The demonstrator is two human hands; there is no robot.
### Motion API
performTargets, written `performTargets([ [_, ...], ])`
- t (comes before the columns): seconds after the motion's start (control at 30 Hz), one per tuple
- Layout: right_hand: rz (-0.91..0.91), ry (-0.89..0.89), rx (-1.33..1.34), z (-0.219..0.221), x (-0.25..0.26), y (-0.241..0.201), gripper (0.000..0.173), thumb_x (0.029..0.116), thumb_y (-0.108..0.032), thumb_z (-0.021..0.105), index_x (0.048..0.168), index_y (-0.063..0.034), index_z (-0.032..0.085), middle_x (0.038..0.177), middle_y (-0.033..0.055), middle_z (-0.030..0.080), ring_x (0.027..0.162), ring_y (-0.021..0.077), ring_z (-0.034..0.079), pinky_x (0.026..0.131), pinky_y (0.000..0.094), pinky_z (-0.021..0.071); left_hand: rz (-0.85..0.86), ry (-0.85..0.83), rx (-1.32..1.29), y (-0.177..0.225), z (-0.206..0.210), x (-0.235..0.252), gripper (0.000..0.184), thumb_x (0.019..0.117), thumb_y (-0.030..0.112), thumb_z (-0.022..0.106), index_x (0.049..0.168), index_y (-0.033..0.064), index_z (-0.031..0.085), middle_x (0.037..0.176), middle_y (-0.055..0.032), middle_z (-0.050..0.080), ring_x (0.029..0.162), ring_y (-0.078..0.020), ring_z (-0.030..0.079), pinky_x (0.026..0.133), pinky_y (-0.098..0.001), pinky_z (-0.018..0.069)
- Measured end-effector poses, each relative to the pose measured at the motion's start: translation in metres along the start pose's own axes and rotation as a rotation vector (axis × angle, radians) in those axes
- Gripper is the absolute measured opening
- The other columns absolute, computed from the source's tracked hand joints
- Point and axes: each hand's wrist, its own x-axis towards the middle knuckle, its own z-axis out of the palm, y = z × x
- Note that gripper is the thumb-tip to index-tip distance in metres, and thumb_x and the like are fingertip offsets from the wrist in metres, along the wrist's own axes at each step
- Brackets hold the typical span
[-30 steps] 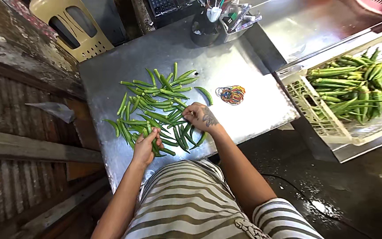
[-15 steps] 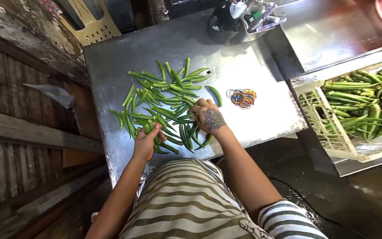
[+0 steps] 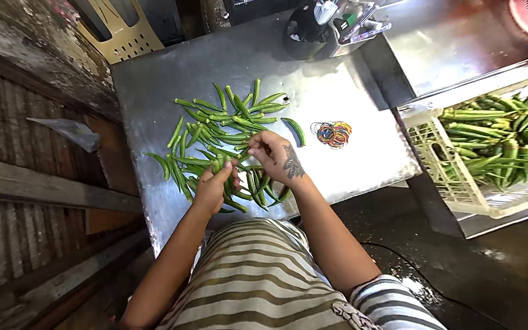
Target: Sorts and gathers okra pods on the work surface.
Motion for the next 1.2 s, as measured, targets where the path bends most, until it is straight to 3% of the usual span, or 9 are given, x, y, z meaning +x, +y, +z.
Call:
performTargets([
  [0.13,0.280,-0.307,-0.491,0.019,-0.017,0.029,0.013,0.0908,-0.015,0.069,0.102,-0.0148,0.076,0.108,0.0133,0.069,0.109,0.0346,0.064,0.087,0.0556,0.0545,-0.003,0.122,-0.120,0.003,-0.026,-0.003,0.025,0.1115,0.019,0.041,0.119,0.0036,0.060,0.091,-0.0105,0.065,0.079,-0.0229,0.067,0.078,-0.0422,0.0609],
  [0.27,0.307,-0.323,-0.526,0.030,-0.029,0.046,0.014,0.0926,-0.020,0.069,0.104,-0.0177,0.077,0.111,0.0111,0.067,0.111,0.0332,0.062,0.087,0.0523,0.0539,-0.024,0.141,-0.219,0.002,-0.040,-0.006,0.029,0.1131,0.025,0.034,0.118,0.0086,0.059,0.094,-0.0132,0.069,0.089,-0.0320,0.072,0.083,-0.0555,0.0607],
  [0.43,0.356,-0.358,-0.536,0.026,-0.023,0.046,0.015,0.0955,-0.018,0.067,0.107,-0.0088,0.070,0.119,0.0154,0.064,0.118,0.0358,0.059,0.093,0.0540,0.0509,-0.050,0.102,-0.228,-0.006,-0.034,-0.006,0.031,0.1135,0.029,0.032,0.122,0.0116,0.057,0.092,-0.0122,0.067,0.086,-0.0307,0.071,0.081,-0.0553,0.0607],
  [0.5,0.388,-0.331,-0.443,0.018,-0.024,0.045,0.015,0.0978,-0.016,0.064,0.109,-0.0064,0.069,0.118,0.0183,0.064,0.117,0.0382,0.060,0.094,0.0567,0.0502,-0.046,0.058,-0.238,-0.007,-0.033,-0.007,0.032,0.1134,0.028,0.033,0.120,0.0107,0.058,0.089,-0.0108,0.066,0.084,-0.0290,0.070,0.082,-0.0547,0.0606],
  [0.6,0.329,-0.242,-0.257,0.001,-0.031,0.043,0.011,0.0996,-0.012,0.061,0.104,-0.0031,0.066,0.101,0.0179,0.066,0.103,0.0368,0.065,0.091,0.0570,0.0523,-0.055,0.013,-0.237,-0.009,-0.032,-0.008,0.033,0.1135,0.027,0.031,0.122,0.0100,0.058,0.091,-0.0114,0.067,0.086,-0.0295,0.070,0.083,-0.0555,0.0600],
  [0.83,0.285,-0.107,0.066,0.000,-0.046,0.006,0.014,0.1012,-0.019,0.062,0.106,-0.0064,0.065,0.085,0.0063,0.065,0.075,0.0163,0.064,0.070,0.0386,0.0565,-0.097,-0.069,-0.272,-0.019,-0.021,-0.004,0.039,0.1137,0.031,0.026,0.131,0.0084,0.053,0.105,-0.0169,0.069,0.100,-0.0368,0.071,0.090,-0.0591,0.0579],
  [0.97,0.327,-0.061,0.190,0.013,-0.050,-0.002,0.014,0.1018,-0.019,0.060,0.108,-0.0082,0.066,0.084,0.0025,0.067,0.075,0.0105,0.064,0.072,0.0319,0.0557,-0.105,-0.107,-0.273,-0.018,-0.013,-0.004,0.042,0.1138,0.031,0.023,0.137,0.0079,0.050,0.109,-0.0186,0.069,0.102,-0.0373,0.071,0.090,-0.0577,0.0580],
  [1.07,0.382,-0.014,0.058,0.012,-0.049,0.007,0.013,0.1025,-0.016,0.059,0.110,-0.0065,0.065,0.086,0.0063,0.066,0.076,0.0172,0.065,0.073,0.0401,0.0566,-0.125,-0.124,-0.293,-0.016,-0.018,-0.007,0.046,0.1141,0.032,0.021,0.136,0.0076,0.053,0.109,-0.0190,0.069,0.101,-0.0373,0.071,0.091,-0.0591,0.0575],
  [1.2,0.450,-0.148,-0.330,0.009,-0.040,0.012,0.018,0.1004,-0.019,0.061,0.110,-0.0054,0.067,0.103,0.0166,0.069,0.101,0.0350,0.067,0.088,0.0547,0.0549,-0.140,-0.089,-0.277,-0.019,-0.031,-0.005,0.048,0.1135,0.036,0.021,0.122,0.0076,0.059,0.084,-0.0080,0.062,0.071,-0.0217,0.064,0.069,-0.0413,0.0597],
])
